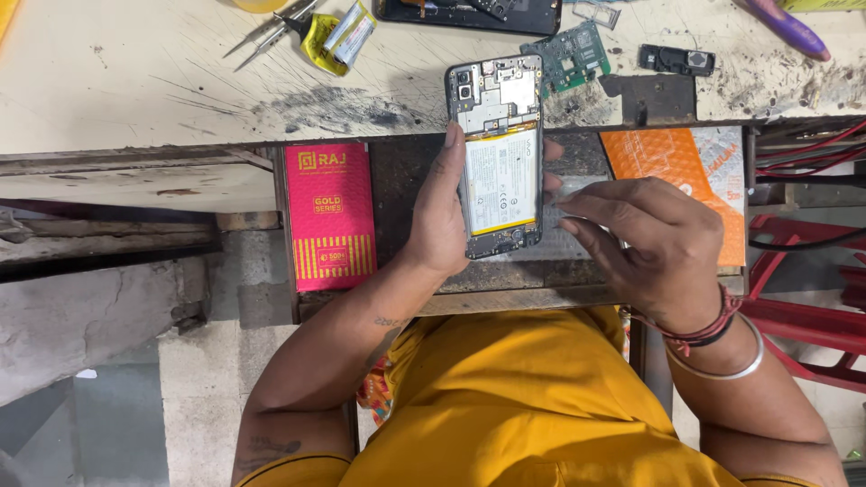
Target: The person repairs a disassembled smartphone at a workbench. They use a screwdriver on the phone's internals, pry at the battery with a tool, lift and hold the phone midframe while working on its edge, then set the phone aside and handle a small circuit board.
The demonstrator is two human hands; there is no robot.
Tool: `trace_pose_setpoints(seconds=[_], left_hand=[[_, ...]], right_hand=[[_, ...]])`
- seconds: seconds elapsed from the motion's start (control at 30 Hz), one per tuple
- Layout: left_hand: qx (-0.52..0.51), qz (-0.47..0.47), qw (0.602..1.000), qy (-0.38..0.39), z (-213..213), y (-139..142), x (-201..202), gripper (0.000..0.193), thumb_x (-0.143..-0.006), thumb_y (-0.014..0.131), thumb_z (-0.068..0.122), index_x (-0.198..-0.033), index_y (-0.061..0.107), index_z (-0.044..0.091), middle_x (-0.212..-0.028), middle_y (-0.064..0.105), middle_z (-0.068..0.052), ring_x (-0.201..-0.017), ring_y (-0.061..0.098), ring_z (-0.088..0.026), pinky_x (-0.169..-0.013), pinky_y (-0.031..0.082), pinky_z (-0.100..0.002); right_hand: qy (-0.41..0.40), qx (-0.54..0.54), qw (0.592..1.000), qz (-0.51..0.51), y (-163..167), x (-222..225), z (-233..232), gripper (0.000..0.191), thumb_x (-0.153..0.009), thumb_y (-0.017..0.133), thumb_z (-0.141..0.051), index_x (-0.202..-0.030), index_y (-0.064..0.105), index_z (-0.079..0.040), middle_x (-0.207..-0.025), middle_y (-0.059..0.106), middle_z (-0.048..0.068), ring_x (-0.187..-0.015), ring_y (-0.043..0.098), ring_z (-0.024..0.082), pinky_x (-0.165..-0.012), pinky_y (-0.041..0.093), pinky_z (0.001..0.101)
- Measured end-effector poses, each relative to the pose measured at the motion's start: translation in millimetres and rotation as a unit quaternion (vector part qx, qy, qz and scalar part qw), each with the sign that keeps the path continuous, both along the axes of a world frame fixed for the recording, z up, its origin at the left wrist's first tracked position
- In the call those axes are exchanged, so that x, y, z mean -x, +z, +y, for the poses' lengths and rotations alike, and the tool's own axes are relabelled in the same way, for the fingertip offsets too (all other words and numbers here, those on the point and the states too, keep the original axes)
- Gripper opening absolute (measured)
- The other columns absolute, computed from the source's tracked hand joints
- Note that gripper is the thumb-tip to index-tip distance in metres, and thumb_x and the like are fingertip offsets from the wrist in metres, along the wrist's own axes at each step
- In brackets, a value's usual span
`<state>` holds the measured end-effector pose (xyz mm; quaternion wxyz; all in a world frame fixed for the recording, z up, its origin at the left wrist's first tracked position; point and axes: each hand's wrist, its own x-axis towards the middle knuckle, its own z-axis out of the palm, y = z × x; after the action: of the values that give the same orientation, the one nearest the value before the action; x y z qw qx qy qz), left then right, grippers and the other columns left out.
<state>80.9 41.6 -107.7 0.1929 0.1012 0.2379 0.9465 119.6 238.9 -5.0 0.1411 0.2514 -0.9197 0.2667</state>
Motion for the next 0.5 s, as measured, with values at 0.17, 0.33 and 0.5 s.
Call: trace_pose_setpoints(seconds=[0.17, 0.33, 0.5], left_hand=[[-0.030, -0.008, 0.999, -0.013, 1.8, -4.2, -0.8, 0.069, -0.115, 0.027, 0.055, -0.156, 0.043, 0.001, -0.137, 0.063, -0.023, -0.116, 0.068, -0.030, -0.104, 0.057, -0.045], [-0.004, 0.007, 1.000, -0.005, 4.4, -9.5, -4.2, 0.067, -0.118, 0.030, 0.052, -0.155, 0.045, -0.001, -0.133, 0.064, -0.020, -0.117, 0.066, -0.025, -0.109, 0.053, -0.040], [0.071, 0.007, 0.997, 0.022, 6.0, -11.9, -5.9, 0.062, -0.117, 0.036, 0.048, -0.151, 0.049, -0.002, -0.139, 0.063, -0.013, -0.124, 0.064, -0.020, -0.109, 0.051, -0.036]], right_hand=[[-0.001, 0.005, 1.000, 0.010, 1.6, 4.3, -8.7, 0.024, -0.087, 0.086, -0.006, -0.109, 0.077, -0.009, -0.104, 0.073, 0.010, -0.091, 0.072, 0.024, -0.077, 0.057, 0.0349], [-0.015, 0.026, 0.999, 0.013, 2.4, 9.2, -12.7, 0.021, -0.091, 0.086, -0.006, -0.109, 0.077, -0.009, -0.104, 0.073, 0.009, -0.092, 0.073, 0.023, -0.075, 0.057, 0.0325], [-0.003, 0.023, 0.999, 0.040, 7.4, 21.0, -19.3, 0.021, -0.093, 0.084, -0.005, -0.113, 0.077, -0.009, -0.107, 0.073, 0.009, -0.092, 0.073, 0.024, -0.079, 0.058, 0.0327]])
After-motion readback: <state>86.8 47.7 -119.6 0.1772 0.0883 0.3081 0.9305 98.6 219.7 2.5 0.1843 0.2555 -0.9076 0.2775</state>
